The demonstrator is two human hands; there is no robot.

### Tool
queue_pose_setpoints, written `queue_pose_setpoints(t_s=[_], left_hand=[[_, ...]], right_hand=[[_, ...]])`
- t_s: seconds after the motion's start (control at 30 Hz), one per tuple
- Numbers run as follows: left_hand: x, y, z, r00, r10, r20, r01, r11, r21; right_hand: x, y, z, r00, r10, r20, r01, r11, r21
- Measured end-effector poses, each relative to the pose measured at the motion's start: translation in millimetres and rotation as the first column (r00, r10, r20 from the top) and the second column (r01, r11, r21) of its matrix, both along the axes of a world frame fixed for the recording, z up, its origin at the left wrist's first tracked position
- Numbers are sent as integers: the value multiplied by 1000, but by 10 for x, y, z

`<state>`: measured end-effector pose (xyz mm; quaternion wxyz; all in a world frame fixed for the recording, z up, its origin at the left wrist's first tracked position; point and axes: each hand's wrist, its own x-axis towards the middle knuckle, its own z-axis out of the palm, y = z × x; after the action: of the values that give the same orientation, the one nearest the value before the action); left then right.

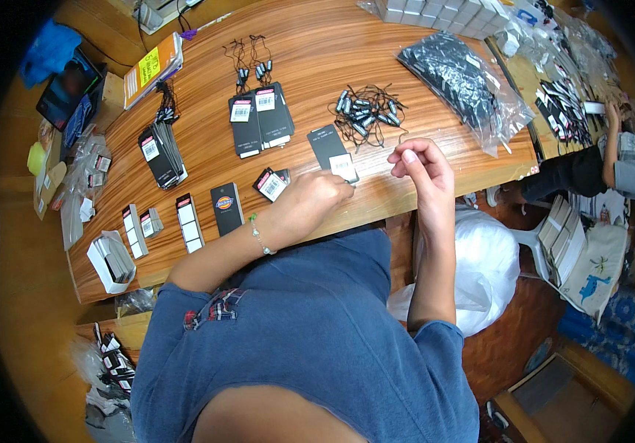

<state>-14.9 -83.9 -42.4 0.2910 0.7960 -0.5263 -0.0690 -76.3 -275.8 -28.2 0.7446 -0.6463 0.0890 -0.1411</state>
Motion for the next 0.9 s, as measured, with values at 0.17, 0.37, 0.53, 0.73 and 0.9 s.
queue_pose_setpoints(t_s=[0.17,0.37,0.53,0.73,0.9], left_hand=[[-146,19,-155,997,-20,-81,23,999,38],[-223,-4,-106,998,-11,-56,17,995,95],[-229,-39,-136,998,-13,-63,22,990,138],[-245,-90,-173,999,-44,-17,45,996,76],[-263,-110,-162,997,-70,-13,71,991,111]], right_hand=[[-16,14,-8,999,21,-30,-23,997,-76],[-11,63,-40,997,73,2,-73,996,-51],[-26,67,-64,997,78,7,-77,995,-65],[-25,88,-50,997,74,8,-73,995,-70],[-15,98,-64,996,91,10,-90,994,-68]])
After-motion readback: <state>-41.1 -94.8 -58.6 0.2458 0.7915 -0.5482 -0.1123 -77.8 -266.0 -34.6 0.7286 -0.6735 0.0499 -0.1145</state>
